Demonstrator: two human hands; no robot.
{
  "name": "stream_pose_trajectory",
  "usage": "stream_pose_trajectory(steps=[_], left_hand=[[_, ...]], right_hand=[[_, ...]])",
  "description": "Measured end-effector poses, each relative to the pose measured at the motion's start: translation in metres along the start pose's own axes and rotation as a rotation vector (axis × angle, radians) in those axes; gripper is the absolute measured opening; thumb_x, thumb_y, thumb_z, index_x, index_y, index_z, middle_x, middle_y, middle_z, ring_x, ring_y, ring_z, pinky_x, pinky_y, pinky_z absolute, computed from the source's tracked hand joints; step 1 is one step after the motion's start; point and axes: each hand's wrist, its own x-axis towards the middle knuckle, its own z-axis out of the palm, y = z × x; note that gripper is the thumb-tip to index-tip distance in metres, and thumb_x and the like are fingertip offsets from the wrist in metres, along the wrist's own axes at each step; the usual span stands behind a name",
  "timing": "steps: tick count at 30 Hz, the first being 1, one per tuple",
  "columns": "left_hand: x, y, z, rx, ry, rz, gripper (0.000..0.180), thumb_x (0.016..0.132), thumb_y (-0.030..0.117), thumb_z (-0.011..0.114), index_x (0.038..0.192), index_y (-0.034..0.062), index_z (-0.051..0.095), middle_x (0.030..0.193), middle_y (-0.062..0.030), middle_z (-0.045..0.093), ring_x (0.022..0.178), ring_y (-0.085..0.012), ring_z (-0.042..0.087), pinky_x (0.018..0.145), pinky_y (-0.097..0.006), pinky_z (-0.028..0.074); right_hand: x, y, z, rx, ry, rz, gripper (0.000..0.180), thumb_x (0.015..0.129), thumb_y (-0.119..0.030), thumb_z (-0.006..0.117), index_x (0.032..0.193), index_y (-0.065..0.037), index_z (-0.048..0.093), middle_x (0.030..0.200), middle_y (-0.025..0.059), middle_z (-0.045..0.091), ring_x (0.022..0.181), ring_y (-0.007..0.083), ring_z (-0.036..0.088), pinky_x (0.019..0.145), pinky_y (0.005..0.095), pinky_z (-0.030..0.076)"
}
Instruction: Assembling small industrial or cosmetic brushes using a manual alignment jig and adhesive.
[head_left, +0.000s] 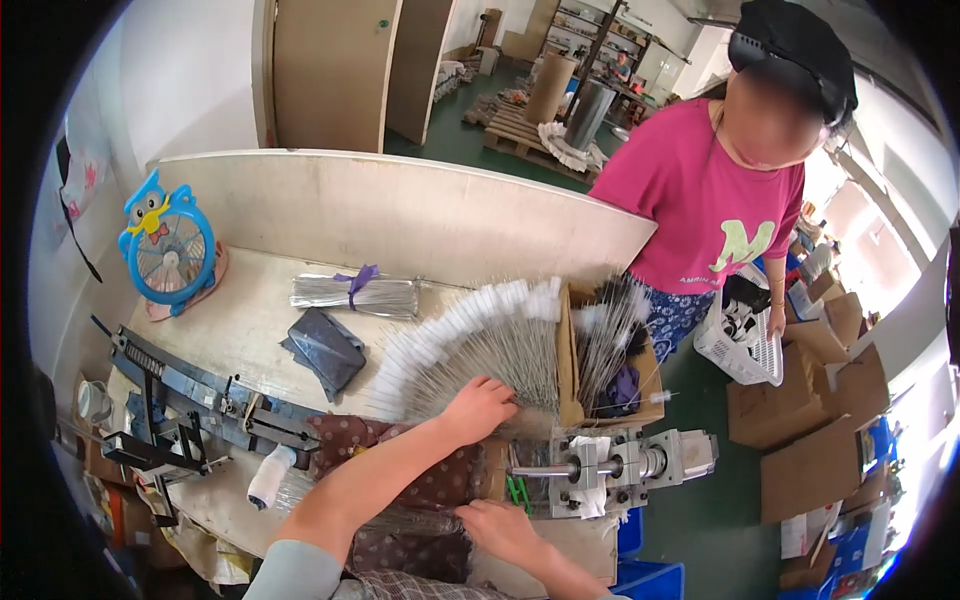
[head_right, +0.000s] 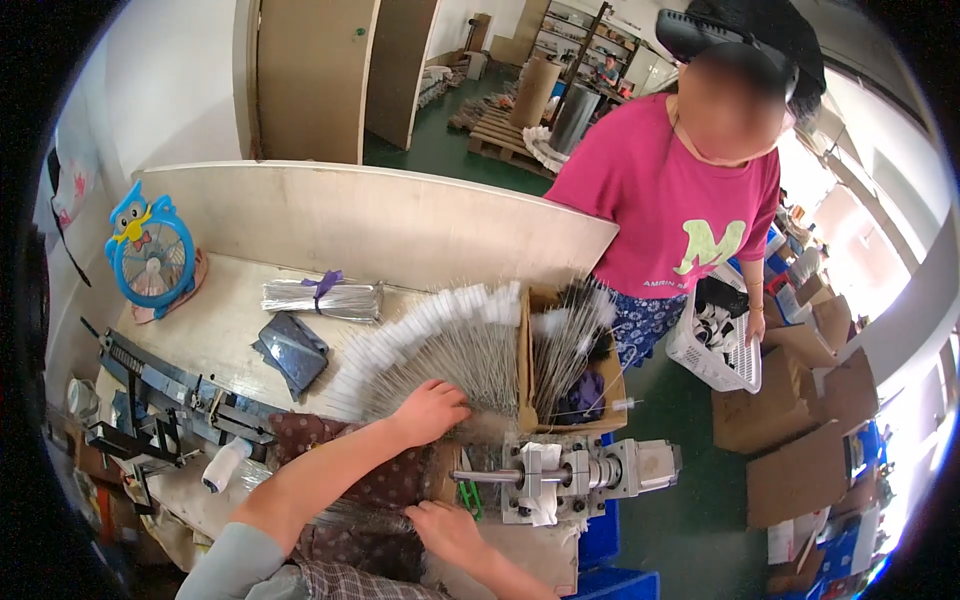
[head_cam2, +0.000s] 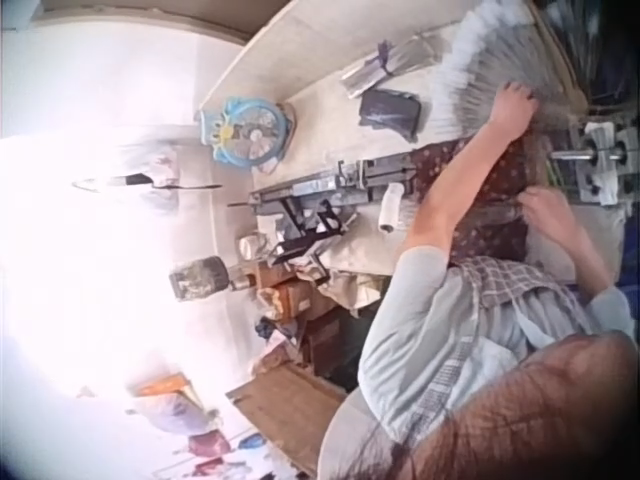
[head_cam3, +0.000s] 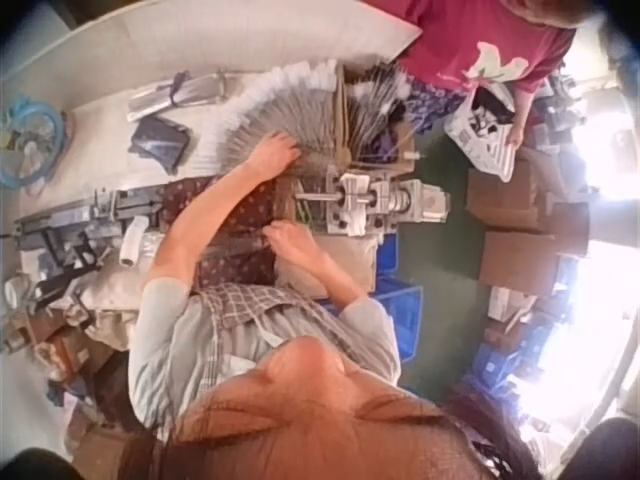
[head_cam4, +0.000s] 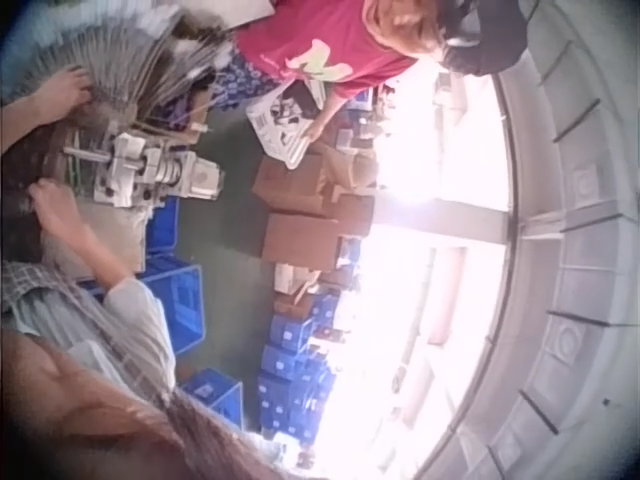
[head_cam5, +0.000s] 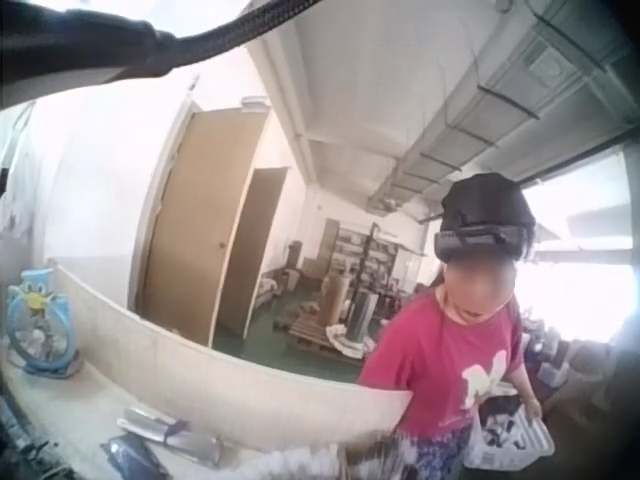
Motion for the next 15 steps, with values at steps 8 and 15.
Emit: stream_pose_trajectory(steps=[8,15], left_hand=[[0.001,0.001,-0.045,-0.019,0.033,-0.244,0.012,0.073,0.021,0.059,0.078,0.0113,0.064,0.084,-0.005,0.061,0.088,-0.0243,0.058,0.077,-0.037,0.046],[-0.044,0.022,-0.077,0.015,-0.565,-0.782,0.037,0.082,0.042,0.055,0.081,0.0078,0.068,0.082,-0.0126,0.066,0.081,-0.0303,0.064,0.071,-0.041,0.05]], right_hand=[[0.0,0.01,0.007,0.025,-0.015,-0.011,0.019,0.077,-0.01,0.053,0.095,-0.011,0.061,0.08,0.0063,0.059,0.077,0.0254,0.062,0.063,0.0358,0.051],[-0.003,0.006,0.003,0.064,-0.058,-0.021,0.021,0.077,-0.008,0.053,0.096,-0.009,0.059,0.083,0.0067,0.059,0.084,0.0262,0.061,0.068,0.0359,0.05]])
